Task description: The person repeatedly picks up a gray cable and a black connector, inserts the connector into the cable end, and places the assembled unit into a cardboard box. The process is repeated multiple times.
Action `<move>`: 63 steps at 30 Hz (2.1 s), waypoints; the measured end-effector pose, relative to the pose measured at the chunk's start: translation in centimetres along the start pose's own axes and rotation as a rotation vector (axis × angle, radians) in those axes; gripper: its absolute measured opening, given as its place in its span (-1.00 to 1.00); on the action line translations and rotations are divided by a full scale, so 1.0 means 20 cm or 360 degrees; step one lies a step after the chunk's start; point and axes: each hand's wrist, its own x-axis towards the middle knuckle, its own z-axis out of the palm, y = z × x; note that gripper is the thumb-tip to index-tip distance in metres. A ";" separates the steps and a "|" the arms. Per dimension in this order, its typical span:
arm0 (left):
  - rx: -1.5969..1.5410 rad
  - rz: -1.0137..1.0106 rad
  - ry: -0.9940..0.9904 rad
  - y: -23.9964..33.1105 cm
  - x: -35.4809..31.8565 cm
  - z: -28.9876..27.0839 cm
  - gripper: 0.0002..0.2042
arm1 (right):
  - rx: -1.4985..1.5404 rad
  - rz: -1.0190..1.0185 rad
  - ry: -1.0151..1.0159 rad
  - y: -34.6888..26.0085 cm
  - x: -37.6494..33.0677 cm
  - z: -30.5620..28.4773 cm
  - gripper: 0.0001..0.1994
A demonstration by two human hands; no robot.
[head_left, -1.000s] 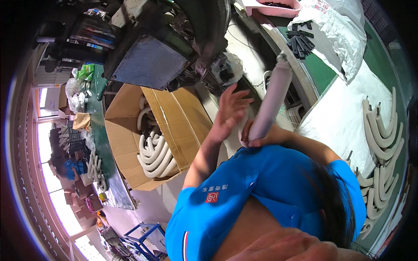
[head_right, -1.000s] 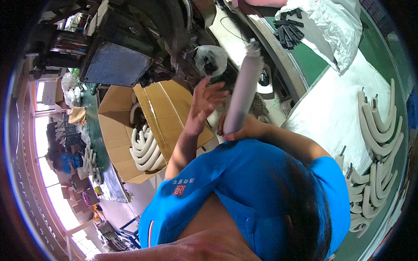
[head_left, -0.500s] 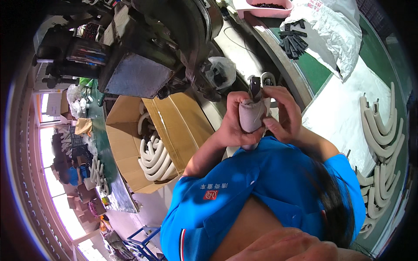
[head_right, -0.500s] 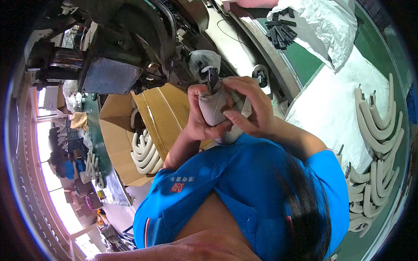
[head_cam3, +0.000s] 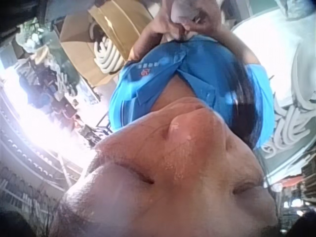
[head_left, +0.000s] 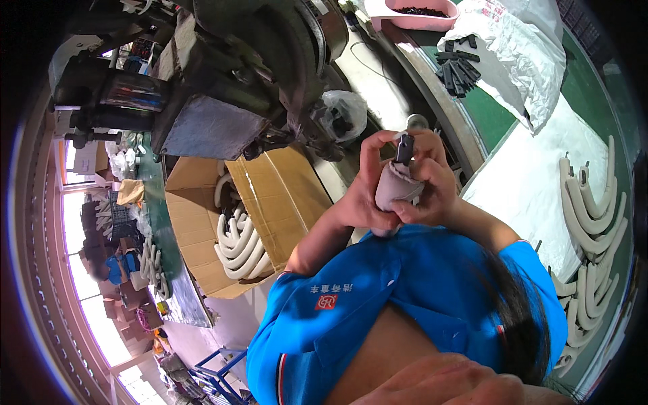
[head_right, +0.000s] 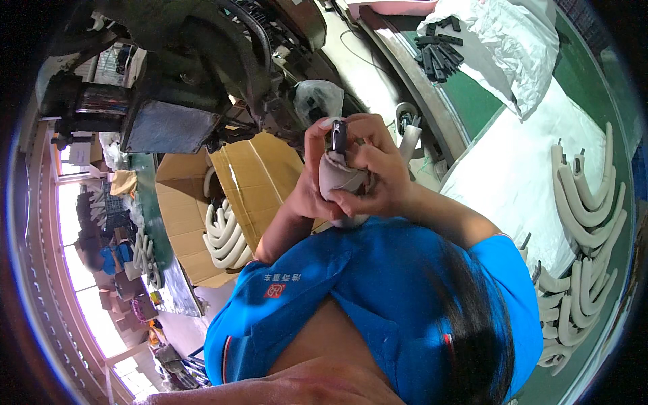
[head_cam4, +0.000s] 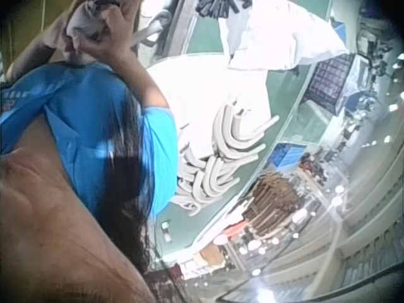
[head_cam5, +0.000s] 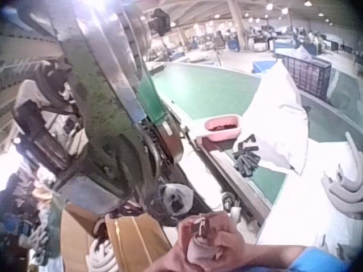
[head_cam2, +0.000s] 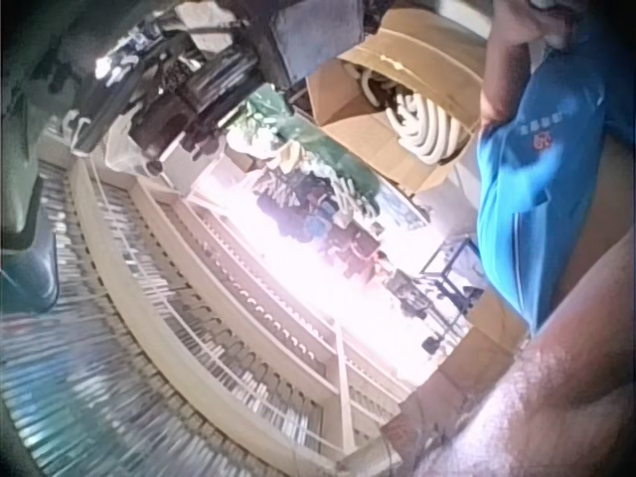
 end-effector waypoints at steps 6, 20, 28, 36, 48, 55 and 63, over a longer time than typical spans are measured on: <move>0.0501 0.0192 0.0164 -0.11 0.00 0.01 -0.22 | 0.0123 0.0378 0.0134 0.06 -0.04 -0.06 -0.73; 0.0748 -0.0411 0.0535 -0.21 -0.01 0.05 -0.15 | -0.0180 0.0694 -0.0340 0.14 -0.05 -0.15 -0.72; 0.0788 -0.1007 0.0906 -0.23 -0.19 -0.13 -0.60 | -0.1375 0.1308 -0.0221 1.17 -0.28 -0.62 -0.76; 0.0974 -0.0861 0.1176 -0.19 -0.22 -0.03 -0.61 | -0.2169 0.1879 -0.0754 1.53 -0.12 -0.65 -0.48; 0.1164 -0.0826 0.0882 -0.05 -0.28 -0.06 -0.65 | 0.0909 0.1594 -0.0505 0.36 0.13 -0.18 -0.81; 0.1145 -0.0809 0.0669 0.01 -0.36 -0.08 -0.66 | 0.0574 0.1134 -0.0968 0.26 0.17 -0.14 -0.81; 0.1155 -0.0911 0.0653 0.07 -0.53 -0.04 -0.61 | 0.0964 0.1610 -0.0975 0.16 0.10 -0.03 -0.84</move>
